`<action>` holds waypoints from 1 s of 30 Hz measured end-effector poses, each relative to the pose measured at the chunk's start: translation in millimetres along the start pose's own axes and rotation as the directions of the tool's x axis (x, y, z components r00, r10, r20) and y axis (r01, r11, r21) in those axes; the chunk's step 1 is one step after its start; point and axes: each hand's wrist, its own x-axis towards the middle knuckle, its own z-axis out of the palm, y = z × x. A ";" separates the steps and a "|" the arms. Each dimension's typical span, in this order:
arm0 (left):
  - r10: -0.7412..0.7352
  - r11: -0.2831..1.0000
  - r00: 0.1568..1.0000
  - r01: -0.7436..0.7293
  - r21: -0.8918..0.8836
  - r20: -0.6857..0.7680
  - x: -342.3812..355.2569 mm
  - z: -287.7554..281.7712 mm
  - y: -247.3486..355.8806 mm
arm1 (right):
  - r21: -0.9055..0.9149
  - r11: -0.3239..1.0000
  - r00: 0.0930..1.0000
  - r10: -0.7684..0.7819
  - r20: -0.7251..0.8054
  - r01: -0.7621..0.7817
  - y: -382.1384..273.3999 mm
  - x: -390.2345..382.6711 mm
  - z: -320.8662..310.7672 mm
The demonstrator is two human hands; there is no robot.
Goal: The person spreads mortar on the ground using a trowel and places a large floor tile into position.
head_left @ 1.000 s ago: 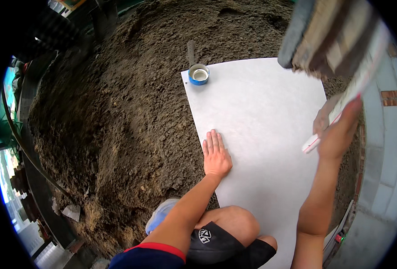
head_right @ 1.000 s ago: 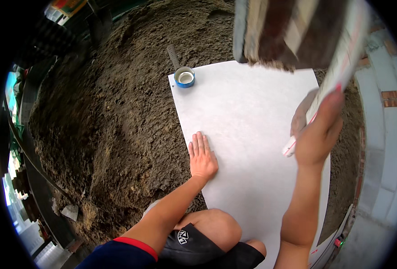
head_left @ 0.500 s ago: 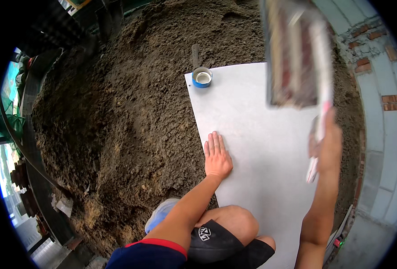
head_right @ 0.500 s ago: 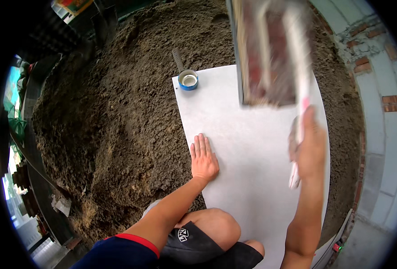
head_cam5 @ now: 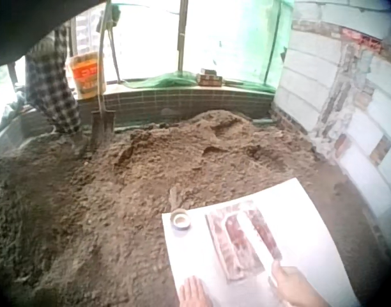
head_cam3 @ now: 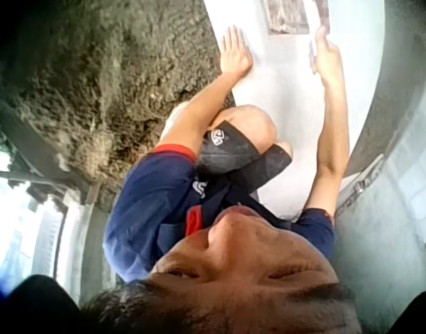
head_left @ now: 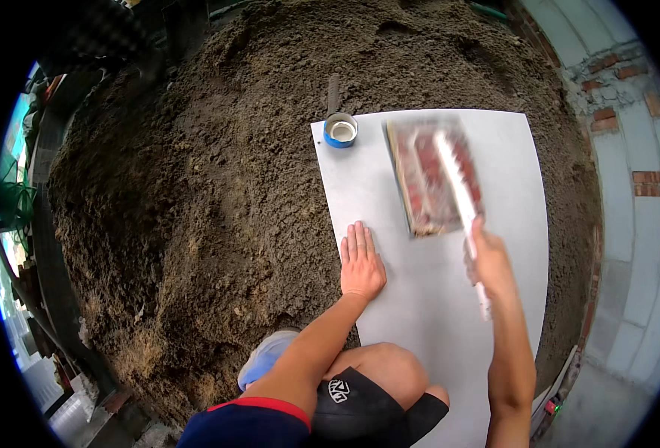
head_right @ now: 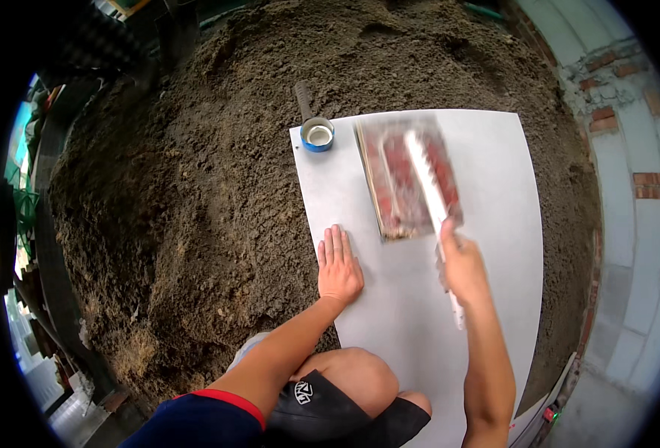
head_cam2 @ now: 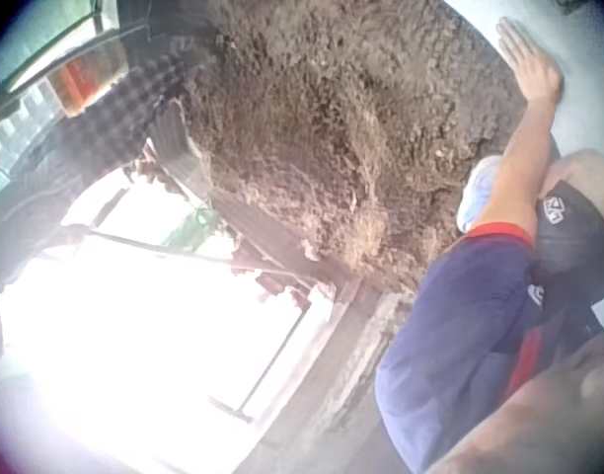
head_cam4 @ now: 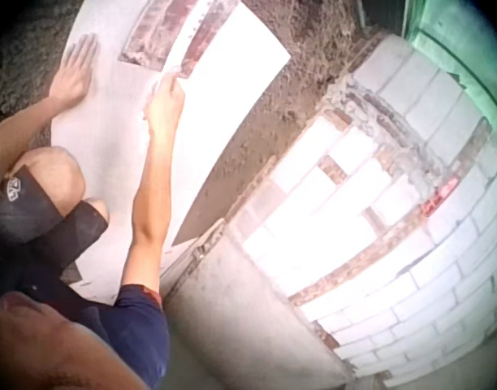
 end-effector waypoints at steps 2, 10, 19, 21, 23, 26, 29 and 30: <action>-0.020 1.000 1.000 0.020 -0.018 0.009 2.4 -2.2 2.4 | 0.099 0.970 0.972 -0.212 -0.097 0.222 -48.9 -30.6 -15.9; 0.037 0.993 0.999 -0.039 -0.113 -0.020 4.7 2.0 9.3 | -0.320 0.768 0.705 -0.639 -0.308 0.555 80.9 27.4 12.8; 0.026 0.996 0.999 -0.030 -0.082 -0.042 5.5 2.2 -1.2 | 0.070 0.996 0.998 -0.060 -0.036 0.063 0.5 -23.6 -14.4; 0.014 0.997 0.999 -0.017 -0.076 -0.032 -0.9 4.9 -3.5 | 0.143 0.960 0.964 -0.222 -0.146 0.243 -32.6 -52.2 -27.0; 0.020 0.997 0.999 -0.023 -0.074 -0.039 1.4 3.3 -1.4 | 0.222 0.836 0.855 -0.442 -0.270 0.502 -37.2 -60.8 -31.2; 0.036 0.995 0.998 -0.041 -0.091 -0.057 1.4 3.5 0.3 | 0.123 0.640 0.562 -0.546 -0.622 0.758 14.1 -41.1 -7.5; 0.031 0.996 0.999 -0.032 -0.081 -0.014 2.8 0.6 4.8 | -0.458 0.833 0.841 -0.465 -0.276 0.310 185.8 -14.3 -11.1; 0.052 0.993 0.999 -0.052 -0.101 0.000 4.4 3.2 17.4 | -0.513 0.857 0.951 -0.198 -0.236 0.051 244.8 -3.1 -15.2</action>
